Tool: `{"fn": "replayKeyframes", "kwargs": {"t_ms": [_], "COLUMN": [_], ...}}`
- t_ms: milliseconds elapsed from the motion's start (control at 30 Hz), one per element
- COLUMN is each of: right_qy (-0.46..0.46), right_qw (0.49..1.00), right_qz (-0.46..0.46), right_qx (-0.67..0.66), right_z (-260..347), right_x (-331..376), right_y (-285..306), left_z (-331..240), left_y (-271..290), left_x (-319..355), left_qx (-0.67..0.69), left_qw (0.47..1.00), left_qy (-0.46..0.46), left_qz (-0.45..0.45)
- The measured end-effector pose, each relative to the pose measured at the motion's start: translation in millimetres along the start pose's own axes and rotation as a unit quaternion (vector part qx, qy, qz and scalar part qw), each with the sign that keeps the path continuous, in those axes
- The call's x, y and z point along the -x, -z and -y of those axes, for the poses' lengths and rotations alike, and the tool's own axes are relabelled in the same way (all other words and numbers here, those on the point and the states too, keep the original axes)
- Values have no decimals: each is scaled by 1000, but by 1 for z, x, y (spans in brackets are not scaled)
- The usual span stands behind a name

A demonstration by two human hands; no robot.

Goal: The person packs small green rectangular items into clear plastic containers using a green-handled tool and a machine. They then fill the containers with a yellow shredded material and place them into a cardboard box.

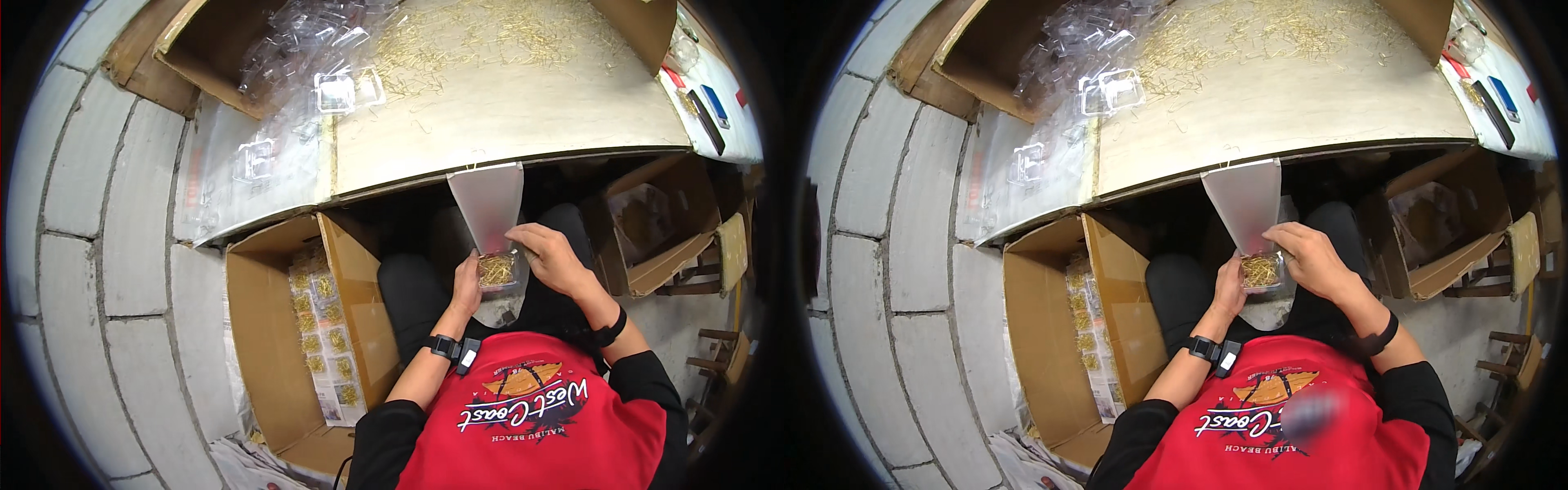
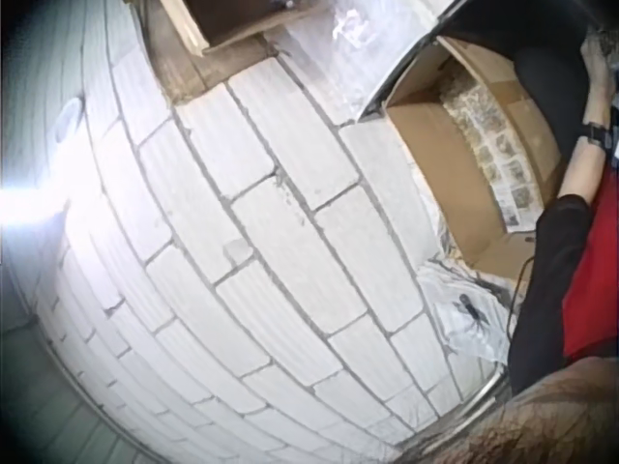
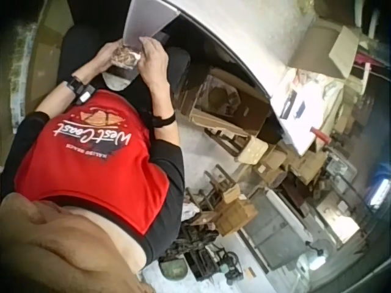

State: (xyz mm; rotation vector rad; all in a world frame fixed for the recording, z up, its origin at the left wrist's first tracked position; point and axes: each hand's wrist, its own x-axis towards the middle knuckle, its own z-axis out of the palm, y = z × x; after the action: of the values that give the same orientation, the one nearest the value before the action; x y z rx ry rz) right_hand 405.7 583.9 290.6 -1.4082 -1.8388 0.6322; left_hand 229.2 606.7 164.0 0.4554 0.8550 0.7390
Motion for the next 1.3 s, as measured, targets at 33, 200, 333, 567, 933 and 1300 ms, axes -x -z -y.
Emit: {"fn": "replayKeyframes", "kwargs": {"t_ms": [33, 200, 333, 567, 933, 1300], "right_qy": [-18, 15, -20, 125, 78, -4], "right_qw": [1000, 994, 989, 991, 928, 1000], "right_qz": [7, 92, 136, -18, 133, -2], "right_qx": [-18, -57, -62, 33, 339, 5], "right_z": [-3, -10, -1, 38, -16, -10], "right_x": [5, 22, 10, -92, -253, -183], "right_y": [-6, -52, -39, 19, -6, 25], "left_z": [-2, 13, 2, -9, -17, -20], "left_y": [-1, 19, 21, 34, 32, 17], "left_x": [4, 1, 13, 18, 3, -2], "left_qx": [-7, -20, 6, -91, -24, -49], "left_qw": [1000, 1000, 1000, 995, 998, 997], "left_qy": [3, -14, -18, 21, 36, 44], "left_qz": [6, 10, -6, -42, -49, -36]}}
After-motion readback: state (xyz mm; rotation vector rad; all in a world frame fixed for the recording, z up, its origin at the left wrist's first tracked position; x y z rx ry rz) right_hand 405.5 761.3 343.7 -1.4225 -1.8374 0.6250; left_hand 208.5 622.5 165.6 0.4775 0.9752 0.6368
